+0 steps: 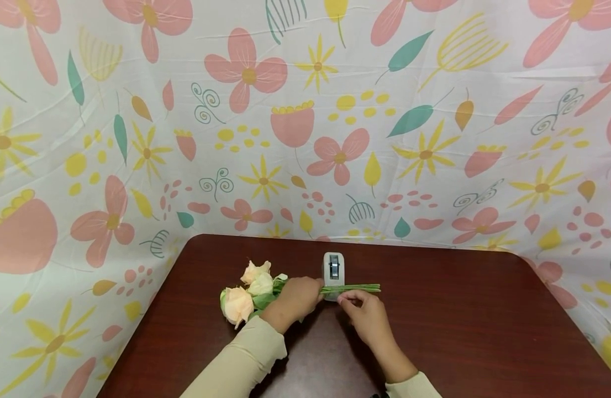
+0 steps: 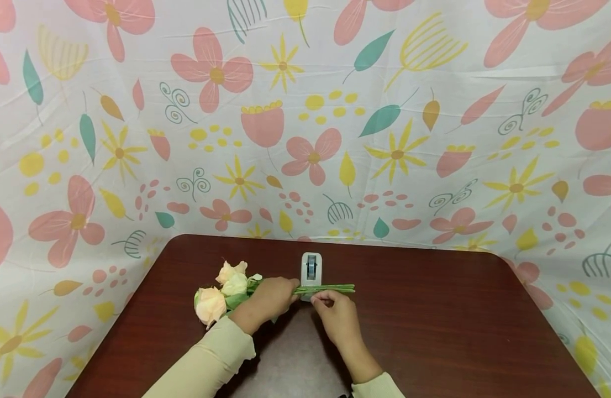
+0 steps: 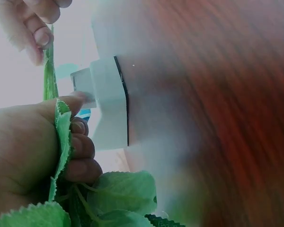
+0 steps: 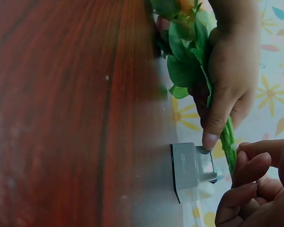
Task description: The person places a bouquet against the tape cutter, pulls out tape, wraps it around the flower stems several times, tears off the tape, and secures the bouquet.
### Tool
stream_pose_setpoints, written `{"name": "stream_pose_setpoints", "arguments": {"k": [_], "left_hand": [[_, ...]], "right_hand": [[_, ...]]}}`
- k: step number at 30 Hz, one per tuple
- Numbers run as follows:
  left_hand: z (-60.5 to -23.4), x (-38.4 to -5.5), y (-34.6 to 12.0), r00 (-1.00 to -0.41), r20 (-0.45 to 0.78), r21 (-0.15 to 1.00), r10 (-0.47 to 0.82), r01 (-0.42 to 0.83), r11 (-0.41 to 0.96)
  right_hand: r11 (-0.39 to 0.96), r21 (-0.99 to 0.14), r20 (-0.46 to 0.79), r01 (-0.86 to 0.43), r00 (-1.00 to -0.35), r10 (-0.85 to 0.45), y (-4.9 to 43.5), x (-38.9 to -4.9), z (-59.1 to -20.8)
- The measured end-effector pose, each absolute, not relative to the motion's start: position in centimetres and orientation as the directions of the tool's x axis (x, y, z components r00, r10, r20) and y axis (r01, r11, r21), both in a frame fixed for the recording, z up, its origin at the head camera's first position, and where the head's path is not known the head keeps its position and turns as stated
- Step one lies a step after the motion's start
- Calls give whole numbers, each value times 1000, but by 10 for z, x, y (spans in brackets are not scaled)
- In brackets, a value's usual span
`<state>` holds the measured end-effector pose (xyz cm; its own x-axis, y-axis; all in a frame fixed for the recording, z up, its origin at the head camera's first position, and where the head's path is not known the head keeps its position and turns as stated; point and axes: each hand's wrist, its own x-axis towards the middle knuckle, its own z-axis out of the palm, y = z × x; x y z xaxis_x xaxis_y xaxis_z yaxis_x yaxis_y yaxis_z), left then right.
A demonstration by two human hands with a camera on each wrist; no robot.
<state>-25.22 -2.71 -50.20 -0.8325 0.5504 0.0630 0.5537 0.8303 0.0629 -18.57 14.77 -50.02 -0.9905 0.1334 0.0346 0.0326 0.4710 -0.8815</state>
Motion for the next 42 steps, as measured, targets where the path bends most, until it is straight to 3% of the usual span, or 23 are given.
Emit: {"name": "stream_pose_setpoints", "arguments": {"k": [10,19,42], "left_hand": [[-495,-253,-27,-836,83,121,543,549,827],[-492,-253,-27,-831,107,151,546,557,817],[-492,-257,-29,-836,44,312,548,532,787]], "right_hand": [[373,-925,-19,74,-989,149,151,-193,-507],[371,-925,-25,86,-986,167,150,-202,-511],[245,-965,-32,91,-971,235,135,-211,-514]]}}
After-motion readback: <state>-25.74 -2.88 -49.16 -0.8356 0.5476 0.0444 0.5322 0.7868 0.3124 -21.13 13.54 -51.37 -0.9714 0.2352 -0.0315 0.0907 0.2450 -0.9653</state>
